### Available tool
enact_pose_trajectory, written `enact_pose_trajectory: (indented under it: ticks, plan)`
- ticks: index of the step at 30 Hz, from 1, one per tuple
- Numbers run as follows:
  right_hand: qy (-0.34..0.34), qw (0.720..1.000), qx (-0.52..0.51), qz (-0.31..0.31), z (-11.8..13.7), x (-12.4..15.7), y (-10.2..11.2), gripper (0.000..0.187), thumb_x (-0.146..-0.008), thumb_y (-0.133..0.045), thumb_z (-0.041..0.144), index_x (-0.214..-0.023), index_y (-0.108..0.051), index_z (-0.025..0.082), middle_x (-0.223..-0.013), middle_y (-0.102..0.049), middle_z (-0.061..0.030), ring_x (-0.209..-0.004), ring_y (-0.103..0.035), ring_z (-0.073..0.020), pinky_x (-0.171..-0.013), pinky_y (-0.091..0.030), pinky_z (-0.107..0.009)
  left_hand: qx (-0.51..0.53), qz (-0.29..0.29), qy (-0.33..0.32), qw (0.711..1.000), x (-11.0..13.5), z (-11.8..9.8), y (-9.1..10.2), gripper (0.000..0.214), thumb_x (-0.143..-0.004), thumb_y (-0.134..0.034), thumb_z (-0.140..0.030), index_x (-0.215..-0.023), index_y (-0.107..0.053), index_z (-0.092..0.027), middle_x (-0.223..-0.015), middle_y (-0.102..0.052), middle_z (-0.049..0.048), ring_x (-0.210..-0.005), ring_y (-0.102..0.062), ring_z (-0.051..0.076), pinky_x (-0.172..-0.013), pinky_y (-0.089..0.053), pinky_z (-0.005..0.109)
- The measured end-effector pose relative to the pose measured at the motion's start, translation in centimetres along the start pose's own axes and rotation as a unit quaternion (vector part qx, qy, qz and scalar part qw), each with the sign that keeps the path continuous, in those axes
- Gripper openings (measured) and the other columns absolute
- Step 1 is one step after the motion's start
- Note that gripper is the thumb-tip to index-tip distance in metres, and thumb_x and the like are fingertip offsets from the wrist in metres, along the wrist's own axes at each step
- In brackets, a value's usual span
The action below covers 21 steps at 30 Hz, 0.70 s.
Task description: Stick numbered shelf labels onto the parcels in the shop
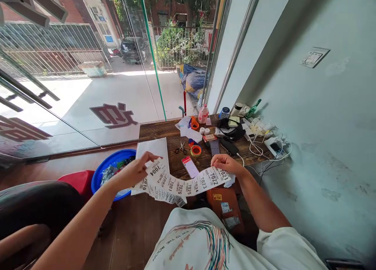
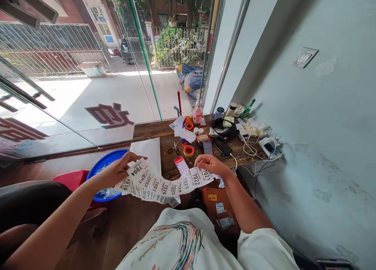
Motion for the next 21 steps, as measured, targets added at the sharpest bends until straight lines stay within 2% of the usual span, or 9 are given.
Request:
enact_pose_trajectory:
  ticks: [2,3,5,7,10,14,17,19,21]
  plan:
    - [0.044,0.995,0.052,0.066,3.7,-0.2,-2.4,0.032,-0.084,-0.067,0.043,-0.088,-0.067,0.012,-0.06,-0.054,0.0034,-0.05,-0.042,-0.0058,-0.048,-0.03,-0.019,0.004,0.201,-0.013,0.979,0.6,-0.6,-7.0,0.048,-0.07,-0.063,-0.016,-0.117,-0.055,-0.024,-0.121,-0.064,0.0076,-0.089,-0.065,0.019,-0.068,-0.051,0.026]
    - [0.062,0.99,0.07,0.104,5.1,-0.3,-4.1,0.03,-0.085,-0.066,0.042,-0.089,-0.068,0.012,-0.062,-0.057,0.002,-0.052,-0.044,-0.0064,-0.05,-0.031,-0.019,0.031,0.261,-0.025,0.965,0.9,-1.2,-9.6,0.054,-0.067,-0.065,-0.018,-0.12,-0.056,-0.025,-0.122,-0.062,0.007,-0.097,-0.063,0.021,-0.072,-0.05,0.026]
    - [0.099,0.977,0.098,0.158,7.3,-0.5,-7.6,0.029,-0.087,-0.064,0.039,-0.093,-0.069,0.012,-0.07,-0.062,-0.0008,-0.059,-0.049,-0.008,-0.054,-0.035,-0.02,0.123,0.312,-0.042,0.941,0.8,-2.6,-13.1,0.051,-0.07,-0.068,-0.029,-0.12,-0.058,-0.025,-0.123,-0.06,0.0067,-0.103,-0.059,0.024,-0.075,-0.049,0.027]
    - [0.133,0.971,0.116,0.161,8.4,-1.1,-10.3,0.028,-0.087,-0.064,0.039,-0.098,-0.069,0.014,-0.07,-0.06,0.0006,-0.059,-0.047,-0.0074,-0.054,-0.034,-0.02,0.21,0.271,-0.045,0.938,-0.4,-3.5,-14.4,0.049,-0.076,-0.065,-0.043,-0.12,-0.056,-0.023,-0.118,-0.059,0.0073,-0.1,-0.057,0.024,-0.078,-0.048,0.03]
    - [0.149,0.981,0.084,0.089,8.1,-2.1,-11.4,0.029,-0.087,-0.063,0.042,-0.101,-0.066,0.016,-0.064,-0.054,0.0047,-0.054,-0.04,-0.0059,-0.051,-0.029,-0.02,0.248,0.154,-0.03,0.956,-2.4,-3.3,-14.6,0.046,-0.076,-0.07,-0.047,-0.111,-0.055,-0.02,-0.099,-0.06,0.0044,-0.088,-0.055,0.02,-0.074,-0.045,0.028]
    - [0.123,0.992,0.002,0.01,5.9,-2.6,-9.1,0.037,-0.083,-0.069,0.042,-0.111,-0.059,0.02,-0.056,-0.045,0.0099,-0.048,-0.033,-0.0049,-0.047,-0.024,-0.018,0.208,0.116,0.04,0.97,-3.8,-2.2,-14.0,0.033,-0.074,-0.074,-0.043,-0.075,-0.054,-0.017,-0.062,-0.043,-0.0048,-0.058,-0.038,0.009,-0.052,-0.032,0.021]
    - [0.056,0.998,-0.021,0.037,3.1,-2.5,-5.7,0.056,-0.069,-0.081,0.04,-0.114,-0.054,0.021,-0.07,-0.058,0.0068,-0.054,-0.047,-0.0064,-0.049,-0.034,-0.017,0.201,0.017,0.086,0.976,-4.1,-2.1,-9.6,0.043,-0.074,-0.073,-0.046,-0.057,-0.047,-0.017,-0.053,-0.038,-0.005,-0.05,-0.033,0.008,-0.045,-0.026,0.02]
    - [0.002,0.996,-0.022,0.084,0.6,-2.3,-2.7,0.06,-0.06,-0.087,0.04,-0.107,-0.055,0.019,-0.083,-0.066,0.0017,-0.065,-0.058,-0.0109,-0.057,-0.044,-0.02,0.252,-0.087,0.118,0.957,-3.6,-2.7,-5.9,0.041,-0.072,-0.075,-0.045,-0.058,-0.048,-0.018,-0.054,-0.045,-0.004,-0.047,-0.038,0.008,-0.042,-0.029,0.02]
    - [-0.049,0.992,0.009,0.118,-2.5,-2.0,0.8,0.059,-0.055,-0.088,0.043,-0.099,-0.058,0.018,-0.084,-0.067,0.0001,-0.071,-0.062,-0.0147,-0.064,-0.048,-0.025,0.294,-0.194,0.153,0.923,-2.5,-4.0,-2.8,0.039,-0.068,-0.078,-0.04,-0.058,-0.046,-0.019,-0.054,-0.048,-0.0046,-0.045,-0.043,0.008,-0.04,-0.033,0.018]
Point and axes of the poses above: each hand's wrist, its own x-axis away from the middle knuckle, its own y-axis out of the back of the hand, z = x × y, the point moved 10 cm from there along -x, towards the middle knuckle
